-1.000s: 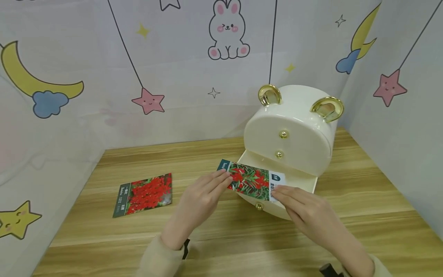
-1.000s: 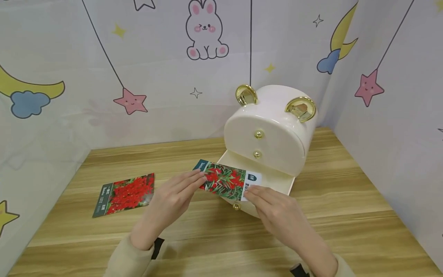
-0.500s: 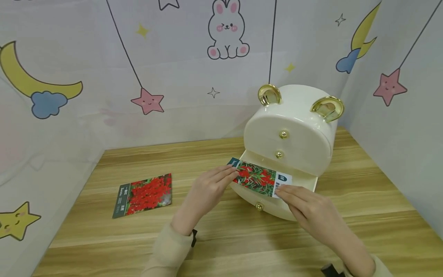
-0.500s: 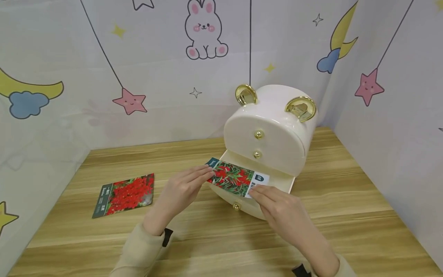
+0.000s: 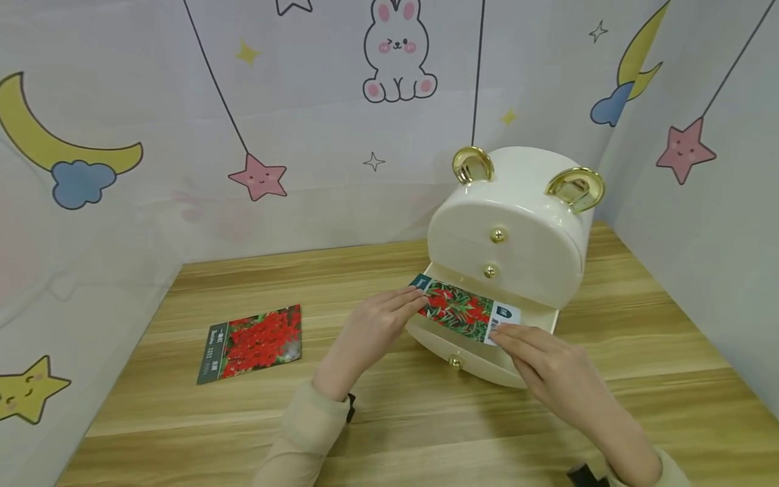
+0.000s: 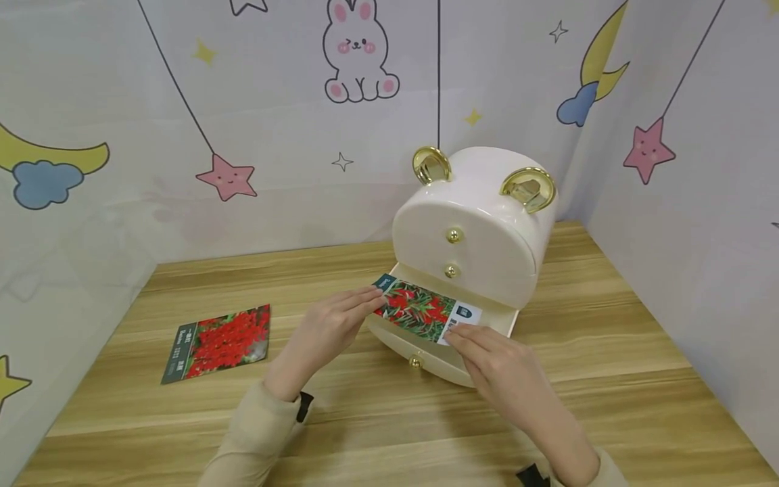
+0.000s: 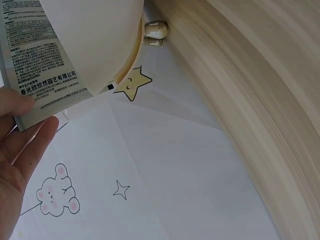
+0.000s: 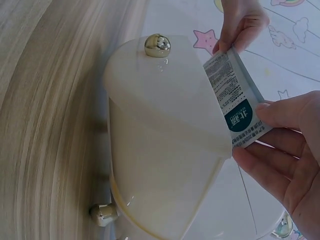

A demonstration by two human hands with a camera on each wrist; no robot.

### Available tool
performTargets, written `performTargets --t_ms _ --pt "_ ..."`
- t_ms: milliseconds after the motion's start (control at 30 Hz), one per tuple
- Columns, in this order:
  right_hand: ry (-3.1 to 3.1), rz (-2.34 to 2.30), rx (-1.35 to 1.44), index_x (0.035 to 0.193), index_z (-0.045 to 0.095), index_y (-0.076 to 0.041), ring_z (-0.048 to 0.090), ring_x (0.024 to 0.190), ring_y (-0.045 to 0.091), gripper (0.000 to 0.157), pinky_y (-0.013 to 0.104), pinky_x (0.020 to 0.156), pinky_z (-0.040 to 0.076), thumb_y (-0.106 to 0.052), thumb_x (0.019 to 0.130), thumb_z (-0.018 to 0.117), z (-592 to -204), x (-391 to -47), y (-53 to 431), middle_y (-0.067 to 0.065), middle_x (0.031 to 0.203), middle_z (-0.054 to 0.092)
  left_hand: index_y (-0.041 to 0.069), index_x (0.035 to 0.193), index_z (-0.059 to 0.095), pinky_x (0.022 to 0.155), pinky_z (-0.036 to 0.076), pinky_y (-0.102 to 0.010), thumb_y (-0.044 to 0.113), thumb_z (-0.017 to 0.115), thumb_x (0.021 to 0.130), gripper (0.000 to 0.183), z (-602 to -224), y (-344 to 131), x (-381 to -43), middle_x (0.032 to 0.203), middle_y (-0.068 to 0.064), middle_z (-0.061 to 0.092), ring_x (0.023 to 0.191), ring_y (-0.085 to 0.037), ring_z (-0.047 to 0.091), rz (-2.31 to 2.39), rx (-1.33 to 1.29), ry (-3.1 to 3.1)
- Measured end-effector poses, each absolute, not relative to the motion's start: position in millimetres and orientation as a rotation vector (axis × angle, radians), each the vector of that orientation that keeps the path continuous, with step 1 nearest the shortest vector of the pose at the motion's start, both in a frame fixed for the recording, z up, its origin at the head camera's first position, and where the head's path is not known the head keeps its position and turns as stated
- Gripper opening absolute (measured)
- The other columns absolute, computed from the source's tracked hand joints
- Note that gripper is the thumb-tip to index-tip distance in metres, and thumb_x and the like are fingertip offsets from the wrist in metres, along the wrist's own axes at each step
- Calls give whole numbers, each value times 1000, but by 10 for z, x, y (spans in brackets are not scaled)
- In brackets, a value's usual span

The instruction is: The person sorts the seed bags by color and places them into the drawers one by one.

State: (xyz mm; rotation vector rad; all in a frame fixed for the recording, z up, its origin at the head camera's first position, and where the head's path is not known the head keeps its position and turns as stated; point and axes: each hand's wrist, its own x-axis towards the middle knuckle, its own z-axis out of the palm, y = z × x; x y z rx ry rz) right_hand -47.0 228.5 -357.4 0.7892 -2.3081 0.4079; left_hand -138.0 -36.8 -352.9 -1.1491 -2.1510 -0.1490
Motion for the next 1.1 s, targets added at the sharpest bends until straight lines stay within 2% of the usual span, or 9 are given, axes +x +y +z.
performTargets --t_ms 233,333,433,533,600,733,833,900,1100 --pt "-2337 394 753 105 69 -14 65 95 18 41 29 79 52 -33 98 33 -3589 -479 2327 0 102 70 14 108 67 92 50 -19 1 62 80 31 -3525 -293 -1422 109 2 68 105 -8 63 -142 -1158 -2194" --pt "-2348 384 743 105 69 -14 65 95 18 36 30 79 52 -30 97 38 -3595 -476 2353 1 103 70 14 108 67 92 50 -19 2 62 82 29 -3536 -261 -1446 109 3 69 105 -7 63 -152 -1159 -2196" --pt "-2365 374 733 106 68 -14 65 96 18 24 31 77 53 -21 91 51 -3599 -469 2382 1 104 69 14 107 68 91 50 -19 4 62 82 28 -3559 -232 -1472 108 3 69 103 -8 64 -159 -1168 -2189" --pt "-2393 353 714 107 68 -15 65 97 17 26 31 77 54 -14 82 60 -3597 -462 2404 1 106 69 14 106 68 90 50 -19 4 61 83 26 -3586 -205 -1498 107 2 69 102 -9 64 -175 -1180 -2187" --pt "-2404 346 705 108 68 -15 65 97 18 27 32 77 54 -13 81 61 -3601 -466 2415 2 107 69 14 105 68 90 51 -19 3 61 83 26 -3604 -188 -1511 107 2 69 102 -9 64 -189 -1184 -2191" --pt "-2387 329 698 106 69 -14 66 95 18 24 32 75 54 -21 91 51 -3615 -488 2430 2 105 69 14 104 69 90 51 -20 2 59 83 26 -3640 -147 -1543 106 2 70 101 -9 65 -206 -1194 -2213" --pt "-2353 317 692 103 70 -14 67 90 17 32 32 70 55 -28 96 41 -3638 -510 2438 2 101 70 14 104 69 90 51 -20 2 58 84 26 -3660 -116 -1564 107 2 69 101 -9 64 -223 -1209 -2244" --pt "-2340 315 684 101 70 -14 67 87 17 33 32 68 55 -28 96 40 -3652 -519 2442 1 98 70 14 104 69 91 51 -21 2 57 84 26 -3672 -95 -1576 107 2 69 102 -9 64 -240 -1221 -2266" --pt "-2341 311 658 100 71 -16 68 84 15 21 31 64 55 -16 85 56 -3685 -536 2467 -1 95 71 13 105 68 90 52 -23 5 58 83 26 -3715 -36 -1618 108 1 69 102 -11 64 -292 -1233 -2301"
